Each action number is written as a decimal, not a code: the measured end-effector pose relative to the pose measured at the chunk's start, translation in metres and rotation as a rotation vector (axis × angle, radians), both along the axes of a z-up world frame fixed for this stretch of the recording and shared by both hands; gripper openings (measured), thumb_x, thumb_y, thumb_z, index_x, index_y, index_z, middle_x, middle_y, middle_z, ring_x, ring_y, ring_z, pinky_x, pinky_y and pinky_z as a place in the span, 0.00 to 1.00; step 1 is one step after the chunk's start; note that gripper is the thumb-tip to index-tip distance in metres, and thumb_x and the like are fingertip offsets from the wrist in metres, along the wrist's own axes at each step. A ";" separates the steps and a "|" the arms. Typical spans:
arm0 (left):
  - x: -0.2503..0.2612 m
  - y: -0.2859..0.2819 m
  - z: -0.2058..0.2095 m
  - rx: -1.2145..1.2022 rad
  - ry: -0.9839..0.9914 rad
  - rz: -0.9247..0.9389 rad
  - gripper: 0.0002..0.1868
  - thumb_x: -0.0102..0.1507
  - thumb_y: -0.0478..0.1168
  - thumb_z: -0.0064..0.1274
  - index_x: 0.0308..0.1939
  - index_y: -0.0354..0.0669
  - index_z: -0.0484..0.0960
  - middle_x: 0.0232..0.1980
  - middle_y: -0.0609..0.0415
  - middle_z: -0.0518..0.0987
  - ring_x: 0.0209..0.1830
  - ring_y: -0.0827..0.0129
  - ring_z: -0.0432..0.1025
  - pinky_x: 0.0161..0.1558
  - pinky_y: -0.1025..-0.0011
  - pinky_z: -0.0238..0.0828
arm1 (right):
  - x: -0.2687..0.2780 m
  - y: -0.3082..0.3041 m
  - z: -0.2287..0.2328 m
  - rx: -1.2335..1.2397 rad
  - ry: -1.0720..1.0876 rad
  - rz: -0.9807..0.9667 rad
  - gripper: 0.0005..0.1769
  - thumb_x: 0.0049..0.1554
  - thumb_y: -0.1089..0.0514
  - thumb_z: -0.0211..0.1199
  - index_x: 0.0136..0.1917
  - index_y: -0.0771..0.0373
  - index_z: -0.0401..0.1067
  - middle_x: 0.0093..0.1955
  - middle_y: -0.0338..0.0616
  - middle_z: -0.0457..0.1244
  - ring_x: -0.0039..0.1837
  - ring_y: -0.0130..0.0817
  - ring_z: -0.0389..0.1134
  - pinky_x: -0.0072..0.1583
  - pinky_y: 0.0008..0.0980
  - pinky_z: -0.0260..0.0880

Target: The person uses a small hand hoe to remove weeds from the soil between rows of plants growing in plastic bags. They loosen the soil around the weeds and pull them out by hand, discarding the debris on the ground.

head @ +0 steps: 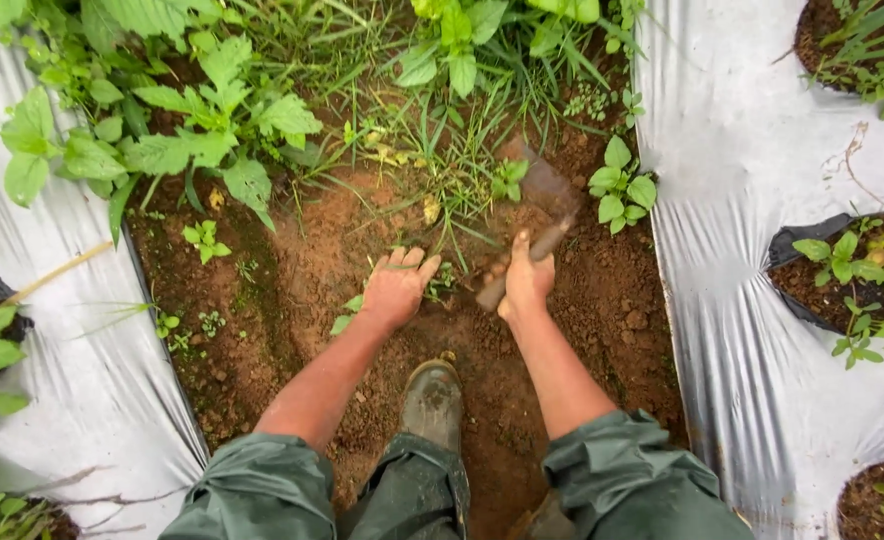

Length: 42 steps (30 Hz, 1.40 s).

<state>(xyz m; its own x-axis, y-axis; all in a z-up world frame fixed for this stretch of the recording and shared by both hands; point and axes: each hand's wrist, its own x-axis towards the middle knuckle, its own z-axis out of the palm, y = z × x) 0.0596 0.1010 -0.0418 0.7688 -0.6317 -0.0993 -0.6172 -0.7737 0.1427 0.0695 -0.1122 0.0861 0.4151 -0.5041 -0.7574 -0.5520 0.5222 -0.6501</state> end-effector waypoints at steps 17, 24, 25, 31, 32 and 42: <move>0.001 -0.003 0.018 0.032 0.106 -0.006 0.28 0.62 0.38 0.55 0.67 0.58 0.70 0.53 0.51 0.73 0.49 0.56 0.71 0.47 0.58 0.71 | -0.033 0.015 0.003 0.077 -0.033 0.016 0.22 0.68 0.46 0.55 0.63 0.65 0.56 0.34 0.39 0.55 0.30 0.31 0.63 0.31 0.33 0.73; 0.005 -0.005 0.022 0.043 0.114 0.004 0.27 0.63 0.37 0.55 0.67 0.55 0.71 0.56 0.50 0.73 0.52 0.55 0.71 0.49 0.57 0.72 | -0.026 0.009 -0.001 0.077 -0.024 -0.060 0.18 0.69 0.45 0.52 0.61 0.60 0.56 0.33 0.35 0.56 0.29 0.27 0.62 0.29 0.32 0.73; 0.004 -0.004 0.023 0.046 0.117 0.006 0.27 0.63 0.37 0.55 0.67 0.55 0.71 0.56 0.50 0.73 0.52 0.55 0.71 0.49 0.57 0.72 | -0.026 0.016 0.006 0.080 -0.021 -0.057 0.18 0.69 0.45 0.52 0.61 0.60 0.56 0.33 0.35 0.56 0.29 0.27 0.62 0.29 0.32 0.73; 0.007 -0.001 0.038 0.018 0.141 0.027 0.25 0.63 0.37 0.55 0.65 0.54 0.72 0.56 0.49 0.73 0.53 0.53 0.72 0.50 0.55 0.72 | -0.073 0.026 -0.007 0.069 0.072 0.195 0.22 0.66 0.46 0.59 0.61 0.64 0.59 0.33 0.40 0.56 0.29 0.32 0.63 0.30 0.35 0.73; 0.006 0.000 0.036 0.028 0.158 0.028 0.25 0.64 0.37 0.54 0.66 0.53 0.72 0.57 0.49 0.73 0.53 0.53 0.72 0.51 0.55 0.73 | -0.076 0.025 -0.010 0.077 0.053 0.165 0.22 0.67 0.45 0.58 0.61 0.64 0.59 0.33 0.40 0.56 0.29 0.32 0.63 0.30 0.35 0.74; 0.005 0.013 0.035 0.014 0.145 0.087 0.20 0.63 0.37 0.51 0.60 0.58 0.73 0.53 0.55 0.71 0.49 0.57 0.70 0.45 0.58 0.71 | 0.013 0.041 -0.030 0.055 -0.093 0.045 0.21 0.68 0.45 0.55 0.61 0.64 0.57 0.33 0.38 0.56 0.29 0.29 0.64 0.30 0.31 0.74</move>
